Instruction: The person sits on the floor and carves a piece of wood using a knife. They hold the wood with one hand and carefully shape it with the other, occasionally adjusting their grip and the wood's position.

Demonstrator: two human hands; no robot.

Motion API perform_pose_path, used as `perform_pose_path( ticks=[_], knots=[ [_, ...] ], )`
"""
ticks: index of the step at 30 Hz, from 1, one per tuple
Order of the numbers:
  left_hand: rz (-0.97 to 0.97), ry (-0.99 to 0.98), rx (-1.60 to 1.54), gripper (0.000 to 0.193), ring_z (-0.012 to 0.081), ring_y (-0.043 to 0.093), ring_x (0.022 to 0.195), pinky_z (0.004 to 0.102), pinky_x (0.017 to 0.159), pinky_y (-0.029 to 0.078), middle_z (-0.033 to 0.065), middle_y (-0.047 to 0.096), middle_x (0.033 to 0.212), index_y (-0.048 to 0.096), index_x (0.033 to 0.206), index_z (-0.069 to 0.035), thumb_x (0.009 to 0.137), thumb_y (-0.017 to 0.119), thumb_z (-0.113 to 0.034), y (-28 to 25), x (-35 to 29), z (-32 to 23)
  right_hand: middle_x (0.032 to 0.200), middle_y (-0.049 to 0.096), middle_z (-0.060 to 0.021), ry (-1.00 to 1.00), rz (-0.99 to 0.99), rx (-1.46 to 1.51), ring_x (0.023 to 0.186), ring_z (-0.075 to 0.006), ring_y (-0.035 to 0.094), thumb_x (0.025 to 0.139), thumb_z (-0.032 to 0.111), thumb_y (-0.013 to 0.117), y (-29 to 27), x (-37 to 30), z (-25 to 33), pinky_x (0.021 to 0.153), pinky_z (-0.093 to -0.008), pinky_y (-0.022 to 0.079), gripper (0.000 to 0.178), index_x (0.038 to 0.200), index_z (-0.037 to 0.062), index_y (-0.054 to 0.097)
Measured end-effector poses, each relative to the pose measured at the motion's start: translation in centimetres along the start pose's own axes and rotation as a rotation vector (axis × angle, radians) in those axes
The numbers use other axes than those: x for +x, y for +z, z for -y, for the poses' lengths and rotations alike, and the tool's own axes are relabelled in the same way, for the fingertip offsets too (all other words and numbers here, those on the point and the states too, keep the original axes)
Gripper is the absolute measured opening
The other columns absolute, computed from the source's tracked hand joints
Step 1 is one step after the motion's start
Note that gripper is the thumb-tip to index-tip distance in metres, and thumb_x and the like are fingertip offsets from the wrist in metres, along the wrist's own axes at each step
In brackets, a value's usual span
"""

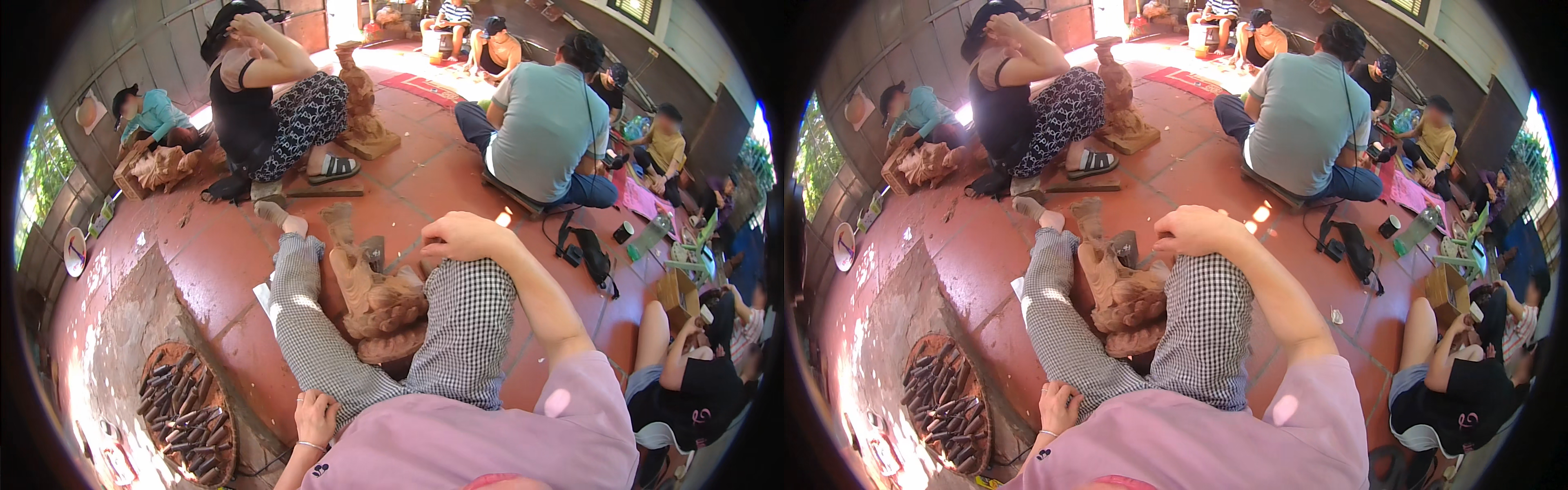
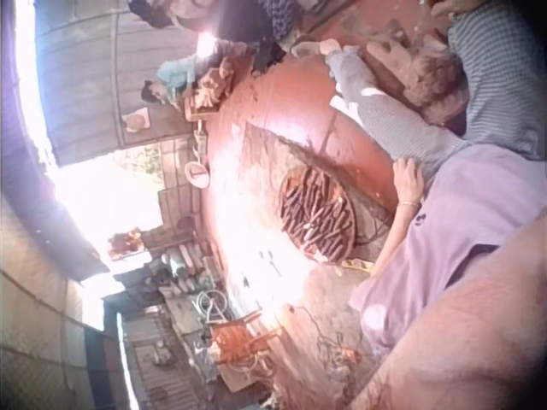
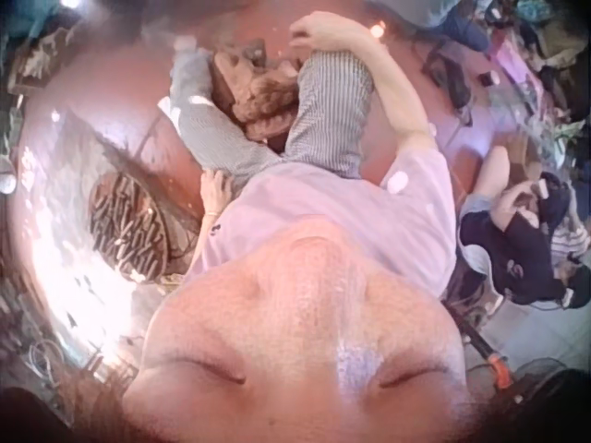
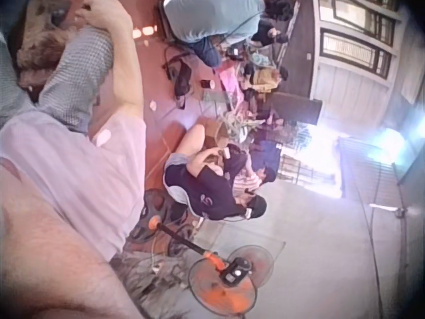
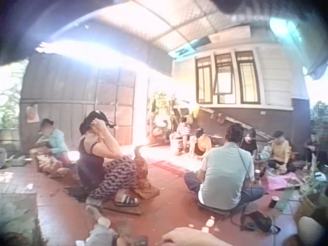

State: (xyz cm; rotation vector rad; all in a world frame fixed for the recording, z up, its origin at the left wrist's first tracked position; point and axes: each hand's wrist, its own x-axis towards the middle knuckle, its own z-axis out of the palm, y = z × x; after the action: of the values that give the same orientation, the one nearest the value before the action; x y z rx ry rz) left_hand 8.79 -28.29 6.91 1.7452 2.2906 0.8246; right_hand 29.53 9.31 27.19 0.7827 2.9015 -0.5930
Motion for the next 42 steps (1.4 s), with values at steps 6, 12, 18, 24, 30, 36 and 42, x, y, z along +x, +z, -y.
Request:
perform_pose_path(
  ticks=[6,12,18,24,30,36,42],
  knots=[
    [0.084,-0.206,-0.261,0.013,0.0247,0.060,0.066,0.0352,0.064,0.049,0.0097,0.061,0.070,0.063,0.075,-0.003,0.075,0.074,-0.010,-2.0,-0.6,-0.3,0.097,0.066,-0.0121,-0.236,-0.242,-0.319,0.093,-0.0308,0.063,0.072,0.018,0.071,10.3,-2.2,9.3,0.072,-0.0432,0.053,0.023,0.090,0.0043,0.067],
    [0.436,-0.324,-0.645,0.014,0.0102,0.062,0.067,0.0271,0.062,0.051,0.0064,0.068,0.073,0.067,0.083,0.001,0.080,0.075,-0.011,-1.7,-2.6,0.6,0.151,0.028,-0.0185,0.018,-0.403,-0.002,0.144,-0.0372,0.020,0.082,0.017,0.065,27.7,0.8,10.7,0.099,-0.0714,0.029,0.051,0.131,0.0094,0.052],
    [0.502,-0.305,-0.779,0.015,0.0073,0.061,0.065,0.0249,0.061,0.051,0.0047,0.067,0.073,0.066,0.086,-0.001,0.084,0.073,-0.014,-1.1,-3.6,0.4,0.147,0.030,-0.0129,0.086,-0.481,-0.067,0.143,-0.0348,0.021,0.077,0.025,0.074,26.8,-0.6,9.3,0.099,-0.0720,0.029,0.065,0.136,0.0146,0.049],
    [0.417,-0.087,-0.406,0.010,0.0123,0.063,0.055,0.0262,0.052,0.051,0.0032,0.066,0.071,0.064,0.079,-0.007,0.076,0.073,-0.011,0.5,-2.1,-0.5,0.143,0.035,-0.0184,0.089,-0.716,-0.013,0.134,-0.0365,0.035,0.075,0.030,0.076,24.2,3.2,8.2,0.102,-0.0618,0.032,0.068,0.136,0.0161,0.049],
    [0.333,-0.028,-0.375,0.010,0.0136,0.064,0.056,0.0263,0.051,0.051,0.0033,0.065,0.072,0.064,0.078,-0.007,0.074,0.073,-0.007,0.4,-1.9,-1.3,0.121,0.062,-0.0134,0.222,-0.805,0.027,0.114,-0.0278,0.058,0.077,0.042,0.069,25.7,5.4,5.3,0.108,-0.0615,0.026,0.056,0.123,0.0123,0.056],
    [0.453,-0.225,-0.634,0.007,0.0096,0.063,0.062,0.0251,0.058,0.051,0.0034,0.065,0.074,0.064,0.083,-0.002,0.079,0.070,-0.002,-1.2,-3.8,-1.0,0.120,0.063,-0.0087,0.233,-0.810,0.180,0.114,-0.0258,0.058,0.077,0.045,0.069,25.9,5.7,3.0,0.109,-0.0586,0.024,0.053,0.119,0.0135,0.058],
    [0.740,-0.646,-0.913,0.012,0.0102,0.064,0.083,0.0251,0.072,0.053,0.0041,0.069,0.089,0.066,0.098,0.001,0.089,0.067,-0.006,-5.0,-2.8,-2.0,0.118,0.064,-0.0045,0.222,-0.835,0.250,0.113,-0.0221,0.058,0.077,0.044,0.069,25.7,5.5,2.4,0.107,-0.0535,0.027,0.050,0.115,0.0132,0.059]
  ],
)
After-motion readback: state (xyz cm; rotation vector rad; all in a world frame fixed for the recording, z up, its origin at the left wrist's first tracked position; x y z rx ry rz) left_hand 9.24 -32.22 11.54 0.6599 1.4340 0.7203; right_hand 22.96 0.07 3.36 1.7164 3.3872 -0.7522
